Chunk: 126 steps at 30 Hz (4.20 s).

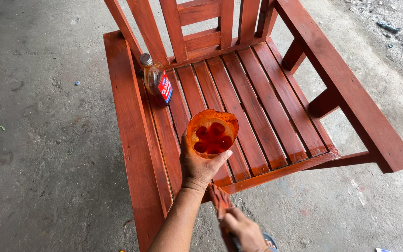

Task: The person applies reddish-brown stain to a wooden chair using a brush. They hold a small container of stain in the left hand and repeatedly dip the brush to coat the seat slats, armrests, and backrest. A bottle of stain sits on the chair during the process.

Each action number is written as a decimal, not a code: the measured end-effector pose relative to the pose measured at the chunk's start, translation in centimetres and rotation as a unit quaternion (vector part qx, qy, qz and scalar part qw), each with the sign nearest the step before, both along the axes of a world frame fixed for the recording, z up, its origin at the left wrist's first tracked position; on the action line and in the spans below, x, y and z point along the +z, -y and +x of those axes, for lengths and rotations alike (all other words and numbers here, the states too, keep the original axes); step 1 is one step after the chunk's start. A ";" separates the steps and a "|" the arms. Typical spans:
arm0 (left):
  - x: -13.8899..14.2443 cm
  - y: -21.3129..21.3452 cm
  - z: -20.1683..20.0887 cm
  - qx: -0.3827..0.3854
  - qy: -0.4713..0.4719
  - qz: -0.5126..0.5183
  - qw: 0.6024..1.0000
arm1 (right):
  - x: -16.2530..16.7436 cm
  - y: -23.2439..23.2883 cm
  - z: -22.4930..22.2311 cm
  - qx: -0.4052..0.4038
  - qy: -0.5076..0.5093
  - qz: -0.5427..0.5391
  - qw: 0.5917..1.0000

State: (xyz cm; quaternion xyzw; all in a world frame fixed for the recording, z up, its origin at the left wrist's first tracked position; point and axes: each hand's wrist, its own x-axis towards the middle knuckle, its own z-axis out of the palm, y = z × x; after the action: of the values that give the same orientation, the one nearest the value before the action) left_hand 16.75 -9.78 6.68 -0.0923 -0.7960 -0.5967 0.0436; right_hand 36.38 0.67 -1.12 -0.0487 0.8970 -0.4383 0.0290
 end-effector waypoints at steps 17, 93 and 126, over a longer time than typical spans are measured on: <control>-0.4 0.0 0.4 0.002 -0.022 0.013 1.000 | 6.9 -28.3 -15.0 -0.273 0.107 0.422 0.858; -1.1 2.2 0.9 0.017 0.017 0.020 0.999 | 6.5 -26.8 -15.2 -0.210 0.277 0.411 0.843; -0.8 1.4 1.8 0.015 0.013 0.037 0.999 | 11.7 -25.6 -22.3 -0.170 0.333 0.556 0.743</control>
State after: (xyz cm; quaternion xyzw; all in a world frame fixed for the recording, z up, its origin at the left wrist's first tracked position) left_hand 18.52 -11.18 5.87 -0.0712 -0.7753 -0.6259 0.0452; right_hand 14.04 26.31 10.61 0.2783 0.9084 0.1520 0.2724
